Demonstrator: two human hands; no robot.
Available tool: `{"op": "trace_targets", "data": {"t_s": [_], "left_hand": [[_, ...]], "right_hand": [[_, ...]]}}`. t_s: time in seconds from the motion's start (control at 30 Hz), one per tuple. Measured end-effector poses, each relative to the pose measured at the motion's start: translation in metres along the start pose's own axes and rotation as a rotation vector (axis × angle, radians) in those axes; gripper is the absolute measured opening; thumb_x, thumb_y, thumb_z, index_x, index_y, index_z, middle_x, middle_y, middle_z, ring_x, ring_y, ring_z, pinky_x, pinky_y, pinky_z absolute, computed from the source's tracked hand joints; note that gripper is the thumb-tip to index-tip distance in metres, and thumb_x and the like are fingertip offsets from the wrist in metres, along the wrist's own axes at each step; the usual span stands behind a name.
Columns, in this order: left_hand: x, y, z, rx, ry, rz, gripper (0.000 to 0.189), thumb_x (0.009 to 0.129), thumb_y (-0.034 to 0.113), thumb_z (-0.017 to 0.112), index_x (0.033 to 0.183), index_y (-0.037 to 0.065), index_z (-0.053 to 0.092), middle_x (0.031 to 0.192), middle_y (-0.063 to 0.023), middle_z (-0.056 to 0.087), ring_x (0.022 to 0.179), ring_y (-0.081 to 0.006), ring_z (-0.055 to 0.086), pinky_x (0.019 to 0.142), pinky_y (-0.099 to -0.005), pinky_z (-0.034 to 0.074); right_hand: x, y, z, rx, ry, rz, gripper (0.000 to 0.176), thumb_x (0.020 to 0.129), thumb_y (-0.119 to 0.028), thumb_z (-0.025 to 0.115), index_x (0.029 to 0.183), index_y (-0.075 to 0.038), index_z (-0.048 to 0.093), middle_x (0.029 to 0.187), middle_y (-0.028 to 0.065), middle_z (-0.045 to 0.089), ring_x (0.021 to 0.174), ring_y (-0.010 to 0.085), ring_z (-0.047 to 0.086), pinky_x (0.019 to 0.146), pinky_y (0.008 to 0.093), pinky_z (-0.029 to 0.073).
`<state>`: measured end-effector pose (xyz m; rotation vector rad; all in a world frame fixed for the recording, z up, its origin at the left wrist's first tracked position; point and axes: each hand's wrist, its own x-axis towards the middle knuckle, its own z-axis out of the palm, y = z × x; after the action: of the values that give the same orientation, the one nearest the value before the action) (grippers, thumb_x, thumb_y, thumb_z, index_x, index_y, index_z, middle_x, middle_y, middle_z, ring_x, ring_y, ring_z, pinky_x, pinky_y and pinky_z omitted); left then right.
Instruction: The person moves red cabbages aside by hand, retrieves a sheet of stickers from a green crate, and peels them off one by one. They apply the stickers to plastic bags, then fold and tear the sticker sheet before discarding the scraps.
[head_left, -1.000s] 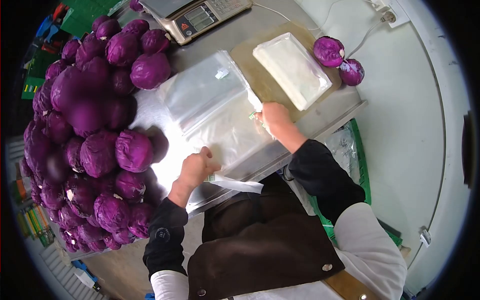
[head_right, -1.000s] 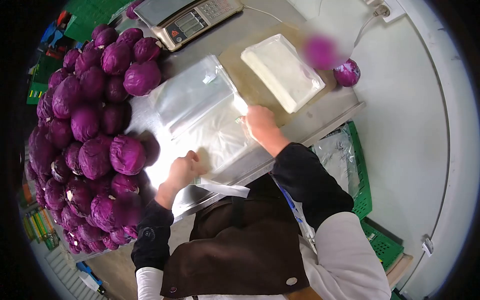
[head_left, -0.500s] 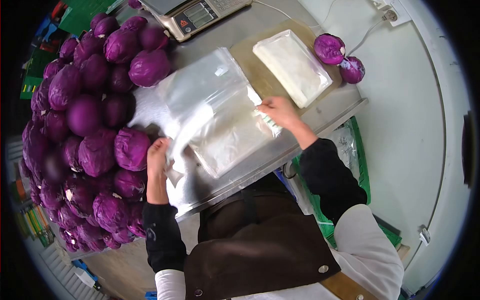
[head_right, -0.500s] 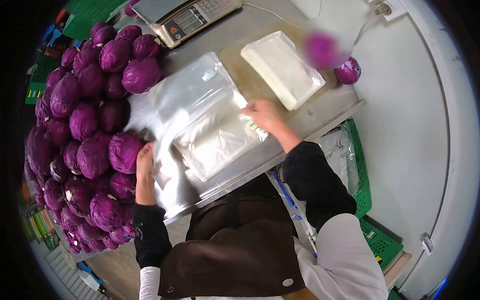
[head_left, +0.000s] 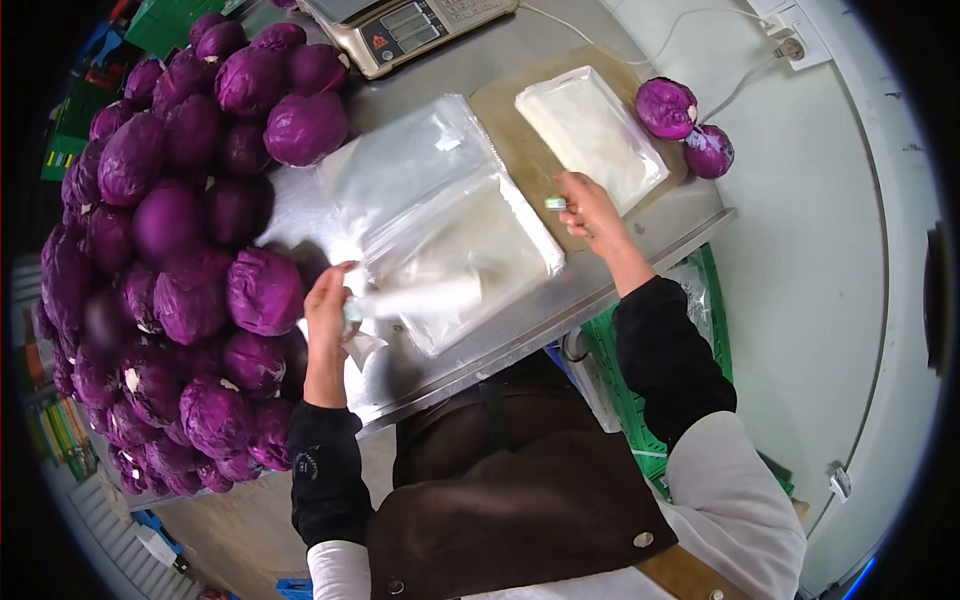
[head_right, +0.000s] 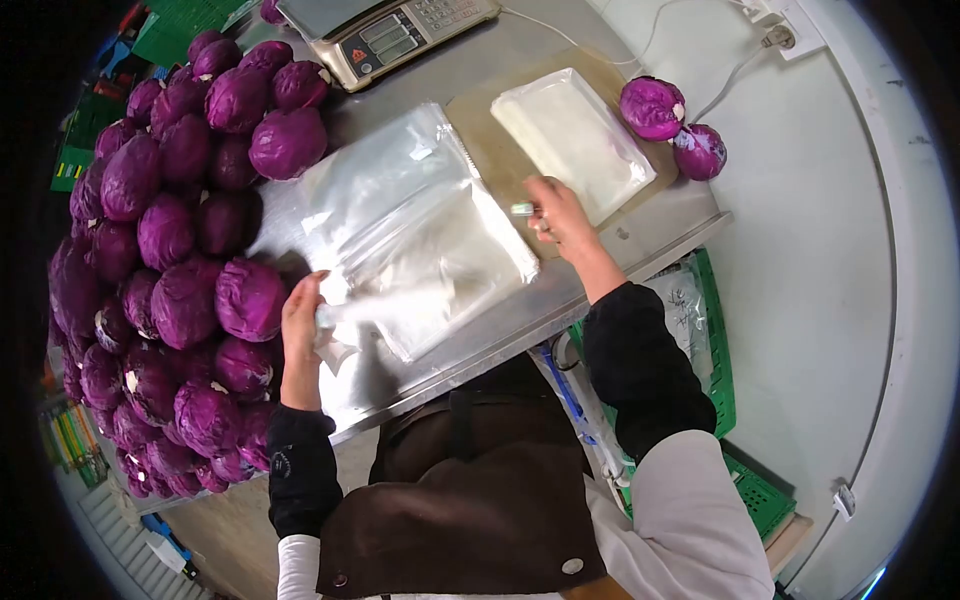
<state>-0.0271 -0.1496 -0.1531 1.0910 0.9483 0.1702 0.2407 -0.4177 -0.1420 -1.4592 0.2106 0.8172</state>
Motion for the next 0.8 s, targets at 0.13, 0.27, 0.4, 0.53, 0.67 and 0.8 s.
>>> {"op": "trace_targets", "data": {"t_s": [0.13,0.27,0.4,0.53,0.67,0.8], "left_hand": [[-0.015,-0.036,0.006,0.542,-0.226,0.142,0.022,0.083,0.017,0.062,0.097,0.0,0.058,0.06,-0.0058,0.059,0.046,-0.0158,0.053,0.05,-0.0291,0.045],[-0.03,-0.037,0.044,1.091,-0.34,0.228,0.023,0.078,0.018,0.066,0.093,0.003,0.057,0.059,-0.0159,0.057,0.054,-0.0274,0.058,0.058,-0.0347,0.047],[-0.009,-0.051,0.031,1.127,-0.318,0.451,0.015,0.081,0.015,0.061,0.09,0.004,0.059,0.061,-0.011,0.06,0.054,-0.0255,0.058,0.058,-0.034,0.047],[0.002,-0.015,0.016,0.26,-0.186,0.289,0.012,0.085,0.008,0.052,0.09,0.001,0.061,0.075,0.0001,0.059,0.052,-0.0107,0.054,0.048,-0.0233,0.043],[0.005,-0.053,-0.01,0.062,0.166,0.072,0.006,0.084,0.007,0.056,0.088,0.004,0.058,0.068,-0.0017,0.057,0.042,-0.0054,0.044,0.035,-0.0185,0.031],[-0.04,-0.023,0.052,0.744,-0.352,0.032,0.019,0.084,0.015,0.063,0.088,-0.002,0.058,0.061,-0.0052,0.057,0.055,-0.0075,0.049,0.047,-0.0252,0.038]], "right_hand": [[0.017,0.025,0.024,-0.534,-0.197,-0.177,0.03,0.082,-0.021,0.06,0.105,-0.002,0.053,0.068,0.0048,0.056,0.058,0.0135,0.053,0.051,0.0263,0.042],[0.007,0.019,0.045,-1.318,-0.246,-0.484,0.034,0.077,-0.019,0.065,0.104,-0.004,0.052,0.08,0.0107,0.062,0.072,0.0292,0.059,0.064,0.0354,0.045],[0.023,0.015,0.013,-1.057,0.008,-0.62,0.038,0.079,-0.023,0.065,0.108,-0.002,0.05,0.085,0.008,0.06,0.068,0.0214,0.058,0.061,0.0324,0.044],[0.02,-0.002,-0.002,-0.315,0.098,-0.103,0.041,0.083,-0.029,0.061,0.108,0.003,0.051,0.089,0.0075,0.06,0.067,0.0122,0.054,0.061,0.0248,0.044],[0.031,0.029,0.024,-0.779,-0.109,-0.616,0.032,0.085,-0.028,0.058,0.101,0.0,0.053,0.086,0.0145,0.061,0.065,0.0187,0.059,0.056,0.0278,0.046],[0.027,0.046,0.068,-1.286,-0.098,-0.741,0.034,0.083,-0.03,0.06,0.103,-0.004,0.05,0.099,0.0138,0.055,0.074,0.027,0.061,0.059,0.0351,0.049]]}}
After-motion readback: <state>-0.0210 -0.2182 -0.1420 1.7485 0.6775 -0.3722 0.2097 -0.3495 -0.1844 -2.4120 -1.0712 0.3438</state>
